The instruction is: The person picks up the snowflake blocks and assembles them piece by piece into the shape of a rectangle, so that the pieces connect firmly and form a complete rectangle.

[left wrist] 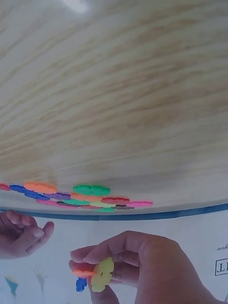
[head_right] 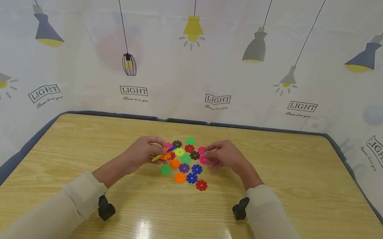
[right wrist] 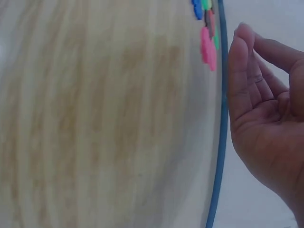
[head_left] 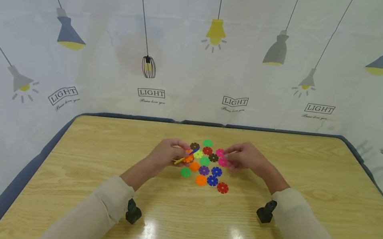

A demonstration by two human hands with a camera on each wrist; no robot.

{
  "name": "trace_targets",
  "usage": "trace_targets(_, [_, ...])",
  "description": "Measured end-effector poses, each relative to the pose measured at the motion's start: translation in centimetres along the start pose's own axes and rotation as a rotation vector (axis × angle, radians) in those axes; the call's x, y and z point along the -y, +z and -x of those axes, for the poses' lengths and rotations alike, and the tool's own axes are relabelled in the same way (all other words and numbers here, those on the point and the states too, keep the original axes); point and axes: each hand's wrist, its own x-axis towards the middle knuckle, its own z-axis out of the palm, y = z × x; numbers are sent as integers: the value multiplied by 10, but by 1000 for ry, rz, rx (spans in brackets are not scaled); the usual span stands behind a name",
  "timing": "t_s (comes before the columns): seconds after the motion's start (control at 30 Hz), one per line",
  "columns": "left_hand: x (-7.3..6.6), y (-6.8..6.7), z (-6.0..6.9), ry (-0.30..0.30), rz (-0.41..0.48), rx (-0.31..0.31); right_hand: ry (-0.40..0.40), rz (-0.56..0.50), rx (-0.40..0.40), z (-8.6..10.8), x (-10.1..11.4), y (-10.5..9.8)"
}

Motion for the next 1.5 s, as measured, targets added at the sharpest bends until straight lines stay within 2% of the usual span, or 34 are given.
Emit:
trace_targets(0.17, [3, -2, 0, -7, -5, -13, 67, 45, -21, -3, -9, 1])
trace_targets(0.3, [4, -2, 1, -17, -8, -21, 84, 57, -9, -4, -13, 6])
trace_targets(0.47, [5, -1, 2, -33, -11, -27, 87, 64, -11, -4, -11, 12])
trace_targets(0.73, [4, 1, 0, -35, -28, -36, 163, 132, -39, -12, -7, 16])
trace_targets(0.87, [6, 1, -1, -24, -36, -39, 148, 153, -30, -13, -8, 14])
trace_targets(1.03, [7, 2, -1, -15, -48, -50, 119, 111, -9, -8, -11, 9])
trace_targets(1.27, [7, 1, -2, -40, -52, -91, 91, 60, -20, -6, -11, 3])
trace_targets(1.5, [7, 1, -3, -27, -67, -90, 48, -13, 0, 1, 1, 4])
